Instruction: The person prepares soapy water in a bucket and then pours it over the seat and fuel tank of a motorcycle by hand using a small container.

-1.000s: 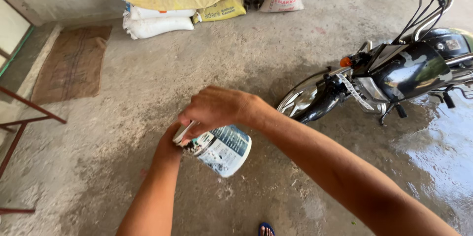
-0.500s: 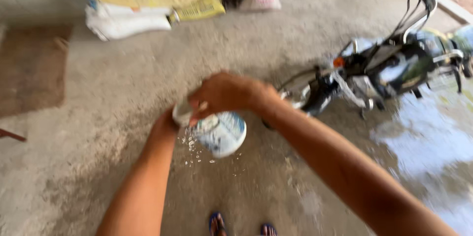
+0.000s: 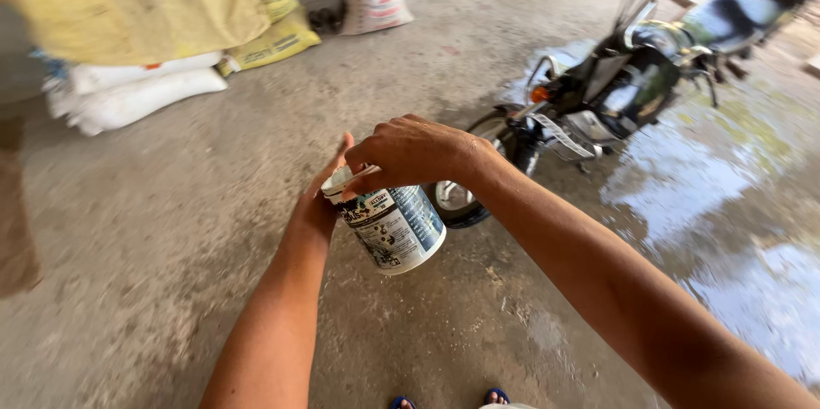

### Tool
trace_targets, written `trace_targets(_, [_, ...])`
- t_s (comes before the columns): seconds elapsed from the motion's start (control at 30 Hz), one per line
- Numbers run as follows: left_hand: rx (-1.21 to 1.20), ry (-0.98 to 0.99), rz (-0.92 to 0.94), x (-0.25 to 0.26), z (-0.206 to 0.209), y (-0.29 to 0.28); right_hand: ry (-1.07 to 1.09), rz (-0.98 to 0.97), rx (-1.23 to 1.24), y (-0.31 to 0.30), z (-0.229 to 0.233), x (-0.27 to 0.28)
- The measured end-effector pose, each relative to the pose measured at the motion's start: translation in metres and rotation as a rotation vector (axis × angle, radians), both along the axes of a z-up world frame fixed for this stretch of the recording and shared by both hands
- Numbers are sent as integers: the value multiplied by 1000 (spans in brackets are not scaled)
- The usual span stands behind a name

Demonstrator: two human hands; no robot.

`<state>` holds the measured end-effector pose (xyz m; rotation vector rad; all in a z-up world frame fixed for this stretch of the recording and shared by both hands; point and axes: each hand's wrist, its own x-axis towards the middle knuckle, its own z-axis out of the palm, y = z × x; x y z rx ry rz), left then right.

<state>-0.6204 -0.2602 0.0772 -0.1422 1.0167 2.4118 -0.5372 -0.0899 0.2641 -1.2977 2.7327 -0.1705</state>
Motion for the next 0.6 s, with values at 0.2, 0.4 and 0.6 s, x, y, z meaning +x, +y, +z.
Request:
trace_targets(0.2, [58,-21,-158,-35,1,55,26,-137,-22,40,16,8])
trace_targets(0.4, [107,-26,-305,-60,-2,126,66,-267,-17,113,27,14])
trace_targets(0.6, [156,-65,-380,-78,-35,209,81,-315,-88,186,16,6])
